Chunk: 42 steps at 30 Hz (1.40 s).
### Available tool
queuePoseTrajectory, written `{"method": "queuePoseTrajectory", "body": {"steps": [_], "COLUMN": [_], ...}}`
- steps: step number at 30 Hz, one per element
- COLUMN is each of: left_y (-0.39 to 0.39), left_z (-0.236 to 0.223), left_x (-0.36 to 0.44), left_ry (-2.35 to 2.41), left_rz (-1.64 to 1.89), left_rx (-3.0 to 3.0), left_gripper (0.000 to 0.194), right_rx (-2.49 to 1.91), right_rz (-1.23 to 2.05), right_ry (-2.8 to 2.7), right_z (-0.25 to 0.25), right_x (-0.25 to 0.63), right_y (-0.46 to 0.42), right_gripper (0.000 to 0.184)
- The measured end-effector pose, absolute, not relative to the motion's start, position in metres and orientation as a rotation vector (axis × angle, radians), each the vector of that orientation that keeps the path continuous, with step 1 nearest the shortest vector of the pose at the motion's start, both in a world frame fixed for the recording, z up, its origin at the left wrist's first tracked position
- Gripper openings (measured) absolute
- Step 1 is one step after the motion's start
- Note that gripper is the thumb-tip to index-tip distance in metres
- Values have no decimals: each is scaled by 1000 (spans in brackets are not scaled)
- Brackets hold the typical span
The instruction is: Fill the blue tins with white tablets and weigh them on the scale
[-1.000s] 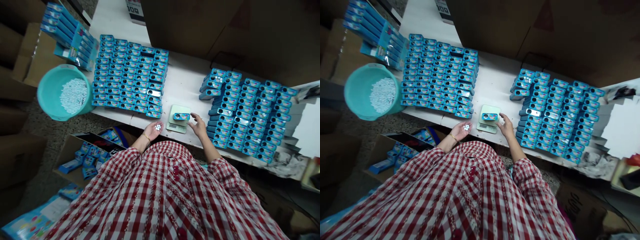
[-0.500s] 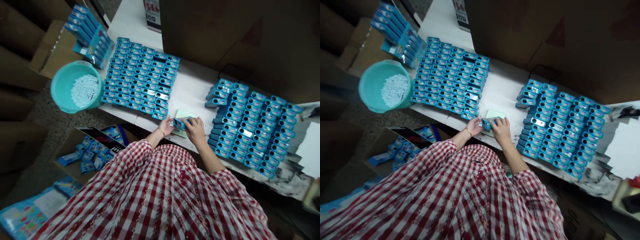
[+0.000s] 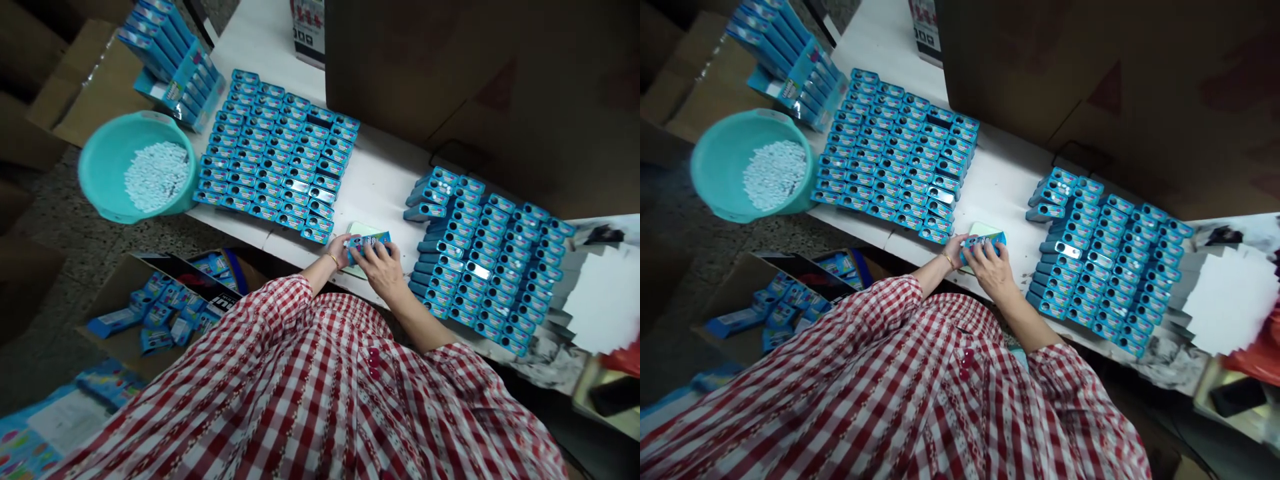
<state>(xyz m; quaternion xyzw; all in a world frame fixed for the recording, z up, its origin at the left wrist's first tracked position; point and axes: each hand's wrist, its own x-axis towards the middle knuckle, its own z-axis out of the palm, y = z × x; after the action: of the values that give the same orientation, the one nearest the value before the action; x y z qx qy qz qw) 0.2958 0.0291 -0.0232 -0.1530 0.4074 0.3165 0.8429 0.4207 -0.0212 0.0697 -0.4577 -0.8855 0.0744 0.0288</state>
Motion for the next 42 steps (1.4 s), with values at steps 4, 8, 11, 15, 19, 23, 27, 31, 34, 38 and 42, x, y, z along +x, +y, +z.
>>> {"method": "queuePoseTrajectory", "body": {"steps": [4,8,11,15,19,23,27,31,34,38,42], "left_y": [31,31,32,33,24,2,-11,-5,0,1,0], "left_z": [-21,-17,-19,-21,-18,-18,-24,-37,-47,-55,-55], "left_x": [298,303,305,300,282,258,247,252,258,267,289], "left_ry": [893,867,894,896,918,1013,1136,1190,1247,1301,1303], "left_rz": [674,687,723,734,798,795,720,705,708,651,576], "left_rx": [-330,-357,-349,-332,-394,-365,-249,-191,-132,-35,40], "left_gripper": [20,17,16,15,18,19,10,3,9,14,17], "right_rx": [-1406,-1500,-1623,-1645,-1623,-1575,-1531,-1572,-1701,-1685,-1699], "right_rz": [185,150,219,471,798,1062,1180,1209,1275,1457,1413], "right_ry": [-2731,-2641,-2442,-2028,-1559,-1252,-1201,-1190,-1002,-820,-764], "right_z": [69,65,57,36,-1,-35,-45,-48,-65,-94,-104], "right_x": [422,429,442,463,468,453,447,466,477,470,471], "right_y": [-24,-21,-20,-25,-28,-22,-24,-45,-65,-84,-99], "right_gripper": [44,39,34,31,30,39,43,63,68,68,69]}}
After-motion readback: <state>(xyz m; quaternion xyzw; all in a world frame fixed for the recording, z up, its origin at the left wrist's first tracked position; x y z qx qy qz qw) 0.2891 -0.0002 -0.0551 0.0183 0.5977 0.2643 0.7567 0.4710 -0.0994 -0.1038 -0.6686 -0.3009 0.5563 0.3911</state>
